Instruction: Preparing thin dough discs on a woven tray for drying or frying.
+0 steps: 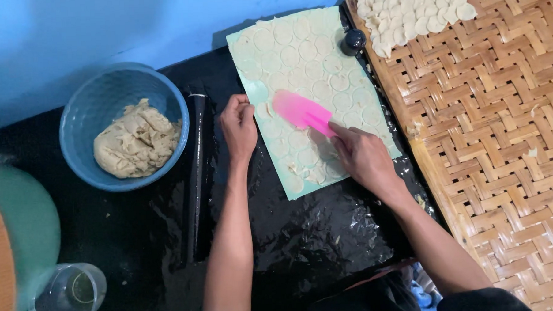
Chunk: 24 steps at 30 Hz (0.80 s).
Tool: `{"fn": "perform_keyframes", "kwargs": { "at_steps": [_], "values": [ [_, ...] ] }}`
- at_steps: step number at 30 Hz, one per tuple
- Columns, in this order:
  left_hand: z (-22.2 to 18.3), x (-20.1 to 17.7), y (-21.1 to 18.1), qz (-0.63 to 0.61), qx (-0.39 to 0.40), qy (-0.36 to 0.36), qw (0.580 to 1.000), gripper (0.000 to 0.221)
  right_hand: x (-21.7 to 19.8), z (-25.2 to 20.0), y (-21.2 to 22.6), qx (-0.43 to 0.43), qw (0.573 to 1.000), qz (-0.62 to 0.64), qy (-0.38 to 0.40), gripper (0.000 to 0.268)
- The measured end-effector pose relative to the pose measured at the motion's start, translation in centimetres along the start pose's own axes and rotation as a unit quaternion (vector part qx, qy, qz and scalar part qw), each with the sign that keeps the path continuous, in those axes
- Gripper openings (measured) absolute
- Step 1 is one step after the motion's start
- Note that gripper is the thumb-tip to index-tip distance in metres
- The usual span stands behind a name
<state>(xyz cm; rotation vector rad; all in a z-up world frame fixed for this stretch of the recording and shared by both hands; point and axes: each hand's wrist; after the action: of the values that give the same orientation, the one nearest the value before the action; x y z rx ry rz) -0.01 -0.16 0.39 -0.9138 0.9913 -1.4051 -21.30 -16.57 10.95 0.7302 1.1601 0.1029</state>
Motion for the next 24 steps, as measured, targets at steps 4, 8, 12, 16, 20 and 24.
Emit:
{"fn": "perform_keyframes", "kwargs": {
  "at_steps": [4,8,12,16,20,24],
  "values": [
    [-0.1,-0.1,0.1,0.013,-0.002,0.000,1.000,0.005,0.7,0.4,-0.3,0.013,1.000,0.007,0.000,0.036],
    [0.0,0.1,0.4,-0.004,0.006,-0.002,1.000,0.005,1.5,0.7,-1.4,0.059,0.995,0.069,0.038,0.038],
    [-0.1,-0.1,-0.2,0.013,-0.011,0.006,1.000,0.006,2.2,0.7,-2.8,0.140,0.970,0.172,0.101,0.038],
    [0.0,0.0,-0.5,-0.003,0.007,0.008,1.000,0.008,2.4,0.4,-4.3,0.154,0.958,0.208,0.123,0.038],
    [0.0,-0.2,-0.5,0.020,-0.010,0.000,1.000,0.008,1.1,-0.1,-5.2,0.191,0.931,0.277,0.139,0.041],
    [-0.1,-0.2,-0.4,0.014,0.013,0.000,1.000,0.007,-2.3,-0.9,-7.8,0.197,0.955,0.218,0.048,0.044]
  ]
}}
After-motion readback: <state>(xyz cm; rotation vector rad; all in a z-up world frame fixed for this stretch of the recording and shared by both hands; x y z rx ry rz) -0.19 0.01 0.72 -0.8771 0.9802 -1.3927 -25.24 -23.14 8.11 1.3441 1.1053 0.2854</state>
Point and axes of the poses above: each hand's wrist, its own z-axis towards the middle knuckle, its own x-axis out of the palm, y = z × x, and after that the axes turned 11 degrees about -y, right-handed
